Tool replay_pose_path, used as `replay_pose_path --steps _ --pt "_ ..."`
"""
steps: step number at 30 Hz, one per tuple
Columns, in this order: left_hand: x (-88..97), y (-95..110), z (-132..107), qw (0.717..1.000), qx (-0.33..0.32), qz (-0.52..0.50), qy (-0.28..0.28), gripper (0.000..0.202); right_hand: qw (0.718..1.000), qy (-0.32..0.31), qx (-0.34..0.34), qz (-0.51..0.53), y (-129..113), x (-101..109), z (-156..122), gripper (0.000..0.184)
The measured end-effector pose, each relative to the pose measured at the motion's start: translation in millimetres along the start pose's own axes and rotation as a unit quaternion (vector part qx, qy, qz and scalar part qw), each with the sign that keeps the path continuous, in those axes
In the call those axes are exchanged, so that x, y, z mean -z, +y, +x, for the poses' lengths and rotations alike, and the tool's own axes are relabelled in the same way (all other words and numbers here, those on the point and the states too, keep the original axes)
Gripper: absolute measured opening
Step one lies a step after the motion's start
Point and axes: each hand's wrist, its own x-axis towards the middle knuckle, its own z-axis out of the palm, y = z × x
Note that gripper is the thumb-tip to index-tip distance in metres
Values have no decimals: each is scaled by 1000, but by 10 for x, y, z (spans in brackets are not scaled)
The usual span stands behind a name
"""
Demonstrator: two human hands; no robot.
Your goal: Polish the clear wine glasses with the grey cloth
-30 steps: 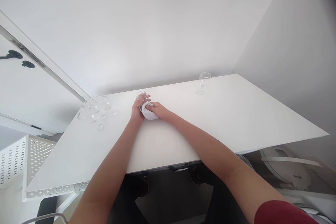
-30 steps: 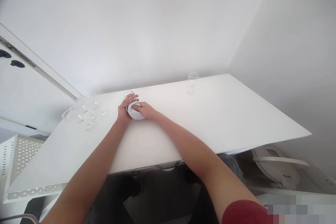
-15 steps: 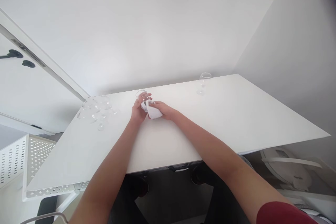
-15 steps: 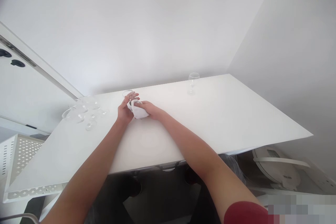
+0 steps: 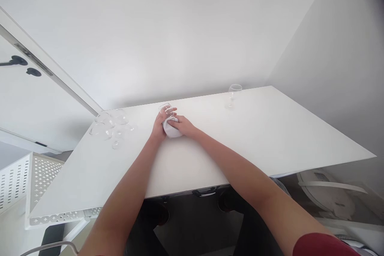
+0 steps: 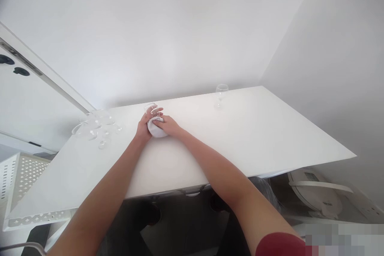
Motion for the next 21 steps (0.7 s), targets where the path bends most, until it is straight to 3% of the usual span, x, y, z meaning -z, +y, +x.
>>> replay_pose_path --steps 3,8,10,14,21 --pt "0 -12 5 999 -16 12 27 50 998 44 26 -33 77 -35 56 39" --pt "-46 -9 9 999 -44 30 -5 51 973 205 35 94 91 25 124 51" --pt "-60 -34 14 996 -62 58 -24 51 972 192 39 130 62 35 116 53" --pt "-47 -111 6 992 -51 105 -39 63 985 100 63 126 -30 -2 33 50" --pt "-3 -178 -31 988 -43 144 -46 69 990 70 61 105 -166 25 -55 50"
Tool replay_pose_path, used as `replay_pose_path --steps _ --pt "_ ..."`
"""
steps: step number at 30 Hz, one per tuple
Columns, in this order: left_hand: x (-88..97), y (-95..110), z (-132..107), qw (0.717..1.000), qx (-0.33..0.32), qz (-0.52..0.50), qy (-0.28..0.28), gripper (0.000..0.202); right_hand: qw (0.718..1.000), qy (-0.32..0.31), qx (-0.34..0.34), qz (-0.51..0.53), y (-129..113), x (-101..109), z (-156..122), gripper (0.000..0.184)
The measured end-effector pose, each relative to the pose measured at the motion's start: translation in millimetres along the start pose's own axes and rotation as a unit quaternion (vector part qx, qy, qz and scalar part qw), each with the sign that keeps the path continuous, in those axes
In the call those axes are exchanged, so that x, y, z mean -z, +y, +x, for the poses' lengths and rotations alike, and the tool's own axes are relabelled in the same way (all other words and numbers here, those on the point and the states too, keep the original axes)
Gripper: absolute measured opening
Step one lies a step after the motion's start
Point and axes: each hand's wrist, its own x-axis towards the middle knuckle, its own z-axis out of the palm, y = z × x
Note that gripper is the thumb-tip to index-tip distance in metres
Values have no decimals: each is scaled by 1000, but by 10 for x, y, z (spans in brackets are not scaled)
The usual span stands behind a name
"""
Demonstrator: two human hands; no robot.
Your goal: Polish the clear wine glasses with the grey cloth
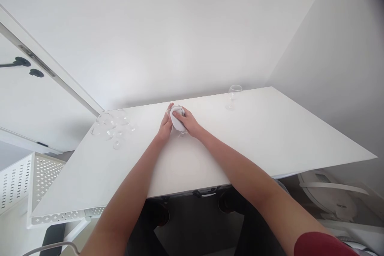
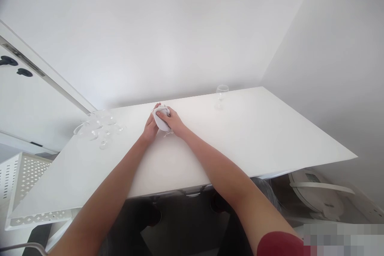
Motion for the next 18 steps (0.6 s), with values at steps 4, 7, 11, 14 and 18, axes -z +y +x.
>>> replay_pose_path --steps 4,7,11,14,18 --pt "-4 18 -9 999 23 27 -7 72 999 48 -7 -19 36 4 34 49" --pt "-19 41 -12 999 37 19 -24 76 995 93 -23 19 69 18 69 52" --pt "-36 71 -9 999 39 6 -23 72 992 61 -71 88 42 59 76 52" --pt "-49 117 -4 1000 24 -8 -4 62 985 -28 -109 129 -7 70 44 58" --pt "-75 194 -3 1000 11 -21 2 53 986 -53 -86 132 -42 65 -2 54"
